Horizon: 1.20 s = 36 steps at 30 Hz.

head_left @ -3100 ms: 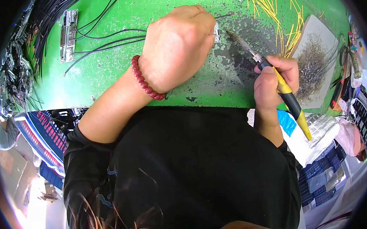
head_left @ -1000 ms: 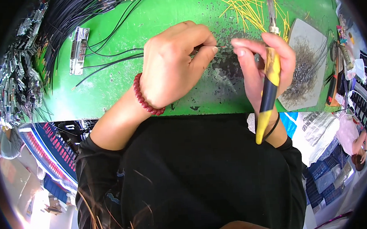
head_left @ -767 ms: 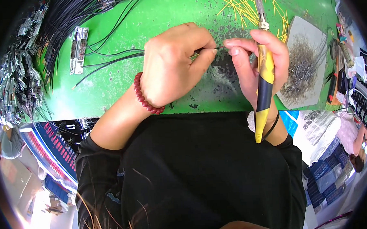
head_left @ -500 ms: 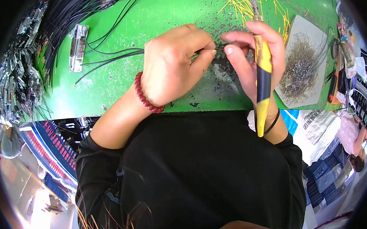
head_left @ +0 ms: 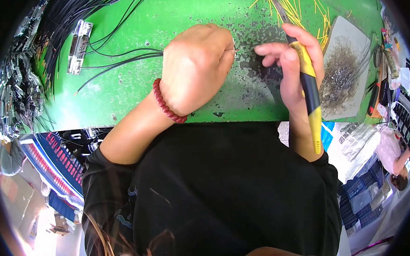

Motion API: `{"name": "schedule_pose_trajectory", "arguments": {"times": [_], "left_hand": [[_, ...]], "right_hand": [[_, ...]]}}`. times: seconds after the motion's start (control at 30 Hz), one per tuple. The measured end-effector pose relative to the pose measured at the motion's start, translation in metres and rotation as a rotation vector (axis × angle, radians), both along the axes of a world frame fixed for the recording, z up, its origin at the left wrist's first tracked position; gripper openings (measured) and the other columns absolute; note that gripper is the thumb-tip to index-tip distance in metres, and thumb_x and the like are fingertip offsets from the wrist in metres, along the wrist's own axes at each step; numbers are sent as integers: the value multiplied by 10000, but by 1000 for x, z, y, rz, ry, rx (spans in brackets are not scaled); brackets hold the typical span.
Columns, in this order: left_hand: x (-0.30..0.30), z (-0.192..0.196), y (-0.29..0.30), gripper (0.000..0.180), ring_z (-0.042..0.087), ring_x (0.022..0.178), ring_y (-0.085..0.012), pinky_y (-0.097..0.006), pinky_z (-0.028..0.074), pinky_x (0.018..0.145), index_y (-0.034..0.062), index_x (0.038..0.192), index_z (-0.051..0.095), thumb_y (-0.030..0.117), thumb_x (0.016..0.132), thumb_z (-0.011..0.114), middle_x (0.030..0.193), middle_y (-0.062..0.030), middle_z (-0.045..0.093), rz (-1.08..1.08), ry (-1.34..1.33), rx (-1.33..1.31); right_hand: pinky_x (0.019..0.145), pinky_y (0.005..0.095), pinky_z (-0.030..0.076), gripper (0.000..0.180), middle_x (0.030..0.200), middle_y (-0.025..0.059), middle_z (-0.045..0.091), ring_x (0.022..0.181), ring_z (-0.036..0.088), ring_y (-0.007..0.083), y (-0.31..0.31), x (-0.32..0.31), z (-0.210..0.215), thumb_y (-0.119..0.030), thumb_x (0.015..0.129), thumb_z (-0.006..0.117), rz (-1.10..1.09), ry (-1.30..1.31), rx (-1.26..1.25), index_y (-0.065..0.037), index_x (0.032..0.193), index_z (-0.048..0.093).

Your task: The person picks up a black plastic housing, places it on the table, and solders wires onto a circuit board. They then place the completed assembly into a blue crate.

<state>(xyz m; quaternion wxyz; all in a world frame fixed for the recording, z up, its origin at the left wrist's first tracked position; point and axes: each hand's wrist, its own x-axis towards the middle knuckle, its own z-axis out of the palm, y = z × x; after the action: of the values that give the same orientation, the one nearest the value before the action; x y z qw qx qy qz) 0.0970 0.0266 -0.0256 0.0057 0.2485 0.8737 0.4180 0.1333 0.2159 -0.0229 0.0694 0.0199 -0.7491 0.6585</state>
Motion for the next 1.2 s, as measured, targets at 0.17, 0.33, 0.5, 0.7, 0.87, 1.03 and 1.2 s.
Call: {"name": "schedule_pose_trajectory", "arguments": {"times": [0.17,0.33,0.5,0.7,0.87,1.03,1.2], "left_hand": [[-1,-5,0,103,589,724,-308,-375,485,642,20,783,565,-32,738,641,774,-121,605,-40,53,-10],[-4,-5,3,116,574,698,-304,-367,476,611,16,759,540,-47,723,630,743,-120,576,-41,61,-27],[-6,-4,5,124,558,683,-310,-372,467,593,12,736,523,-56,713,625,724,-128,554,-45,87,-28],[-7,-7,6,125,557,685,-321,-379,468,593,7,715,517,-58,706,624,716,-141,549,-46,97,-24],[-6,-6,6,122,557,688,-327,-383,470,596,4,714,518,-52,706,625,713,-145,546,-40,89,-18],[-7,-5,6,118,559,690,-333,-391,470,600,4,715,519,-45,707,626,714,-145,546,-46,99,-19],[-8,-5,5,115,556,689,-334,-394,466,596,2,716,519,-41,708,625,709,-144,540,-48,99,-14]], "right_hand": [[553,209,400,630,795,111,674,603,506,74,11,16,7,-512,934,507,-12,-146,-23,21,1269,525],[520,206,370,562,754,74,567,587,494,93,15,26,-9,-414,916,523,-173,67,-54,110,1109,578],[558,192,324,291,764,20,550,610,427,40,26,34,-19,-204,823,687,-138,-6,-120,12,956,546],[573,196,328,260,779,12,544,634,426,45,25,35,-25,-166,791,714,-93,-15,-109,-7,914,550],[606,207,371,252,801,31,559,669,465,65,23,35,-21,-149,783,722,-48,-20,-64,-1,916,566],[617,220,385,240,821,45,563,684,475,75,24,33,-23,-123,780,712,-42,-34,-45,-2,922,562],[619,220,372,255,816,58,556,691,462,80,24,34,-26,-136,793,705,-96,82,-111,-4,940,543]]}}
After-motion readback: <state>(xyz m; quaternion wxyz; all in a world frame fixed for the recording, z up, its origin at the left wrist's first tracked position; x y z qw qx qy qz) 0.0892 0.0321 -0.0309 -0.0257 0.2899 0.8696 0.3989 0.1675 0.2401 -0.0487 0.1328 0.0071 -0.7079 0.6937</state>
